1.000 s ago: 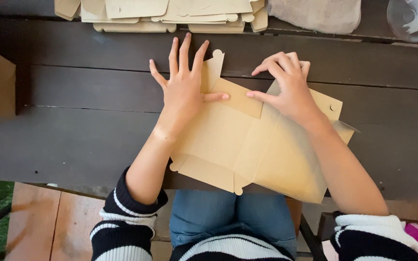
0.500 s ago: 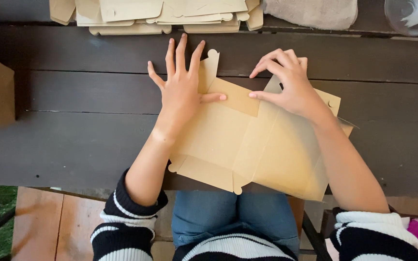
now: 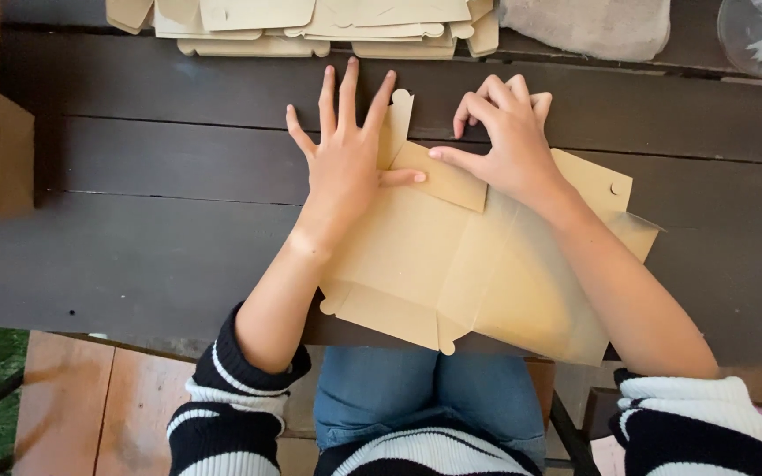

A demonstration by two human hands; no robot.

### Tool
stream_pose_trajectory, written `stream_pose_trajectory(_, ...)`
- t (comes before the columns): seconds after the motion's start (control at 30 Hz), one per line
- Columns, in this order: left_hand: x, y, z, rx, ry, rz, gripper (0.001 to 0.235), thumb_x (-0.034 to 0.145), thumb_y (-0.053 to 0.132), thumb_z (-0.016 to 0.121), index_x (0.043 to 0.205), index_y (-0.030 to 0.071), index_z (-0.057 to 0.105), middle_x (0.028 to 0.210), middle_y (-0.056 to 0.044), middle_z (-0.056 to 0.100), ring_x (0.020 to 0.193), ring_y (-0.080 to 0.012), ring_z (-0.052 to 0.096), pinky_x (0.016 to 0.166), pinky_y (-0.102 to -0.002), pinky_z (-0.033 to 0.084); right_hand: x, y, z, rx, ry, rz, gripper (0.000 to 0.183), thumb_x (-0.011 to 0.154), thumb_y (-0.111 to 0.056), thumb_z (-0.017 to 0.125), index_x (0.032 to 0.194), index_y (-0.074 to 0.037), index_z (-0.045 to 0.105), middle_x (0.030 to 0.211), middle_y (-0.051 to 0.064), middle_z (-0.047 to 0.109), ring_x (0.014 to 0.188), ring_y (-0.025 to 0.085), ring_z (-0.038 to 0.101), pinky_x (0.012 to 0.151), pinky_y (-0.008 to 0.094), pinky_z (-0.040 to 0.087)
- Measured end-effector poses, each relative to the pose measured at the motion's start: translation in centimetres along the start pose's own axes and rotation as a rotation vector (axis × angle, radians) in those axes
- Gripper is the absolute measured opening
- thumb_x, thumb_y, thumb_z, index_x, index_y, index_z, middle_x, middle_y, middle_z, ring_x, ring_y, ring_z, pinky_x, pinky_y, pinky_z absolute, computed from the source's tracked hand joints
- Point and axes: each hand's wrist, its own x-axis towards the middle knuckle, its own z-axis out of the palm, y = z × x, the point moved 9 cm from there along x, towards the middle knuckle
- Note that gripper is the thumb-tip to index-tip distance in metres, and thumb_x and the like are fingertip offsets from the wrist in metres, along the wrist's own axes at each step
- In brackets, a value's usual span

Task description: The person folds and assembles a flat cardboard box by hand on a wooden table. They fold the side flaps, tuck tabs into slots, and press the edges to form the box shape. The process is repeated for multiple boxes.

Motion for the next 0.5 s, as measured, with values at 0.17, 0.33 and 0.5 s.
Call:
stream_pose_trajectory(0.17,0.0,-0.1,0.0,-0.032,0.012,0.001,0.132,0.054,0.109,0.068,0.16,0.039,0.032,0.164,-0.009,0.026,0.152,-0.0299,0.023,0.107,-0.073,0.029,1.0,-0.8,0.6,-0.086,-0.007,-0.023,0.049,0.088,-0.06,0.084,0.085,-0.021,0.055,0.095,-0.003,0.046,0.095,0.023,0.043,0.086,0.041,0.024)
stream_pose_trajectory(0.33,-0.1,-0.2,0.1,-0.056,0.022,-0.001,0.129,0.056,0.109,0.067,0.16,0.039,0.034,0.164,-0.009,0.025,0.152,-0.0304,0.023,0.108,-0.073,0.027,2.1,-2.0,1.7,-0.089,0.013,-0.054,0.05,0.087,-0.057,0.086,0.083,-0.02,0.054,0.096,-0.003,0.048,0.098,0.023,0.044,0.084,0.041,0.024)
stream_pose_trajectory(0.5,-0.2,-0.4,-0.1,-0.081,0.035,0.019,0.124,0.062,0.11,0.059,0.16,0.039,0.036,0.164,-0.01,0.025,0.152,-0.0305,0.023,0.108,-0.073,0.028,2.1,-2.6,1.7,-0.064,0.039,-0.065,0.047,0.09,-0.056,0.084,0.085,-0.019,0.055,0.098,-0.003,0.049,0.097,0.023,0.044,0.085,0.041,0.025)
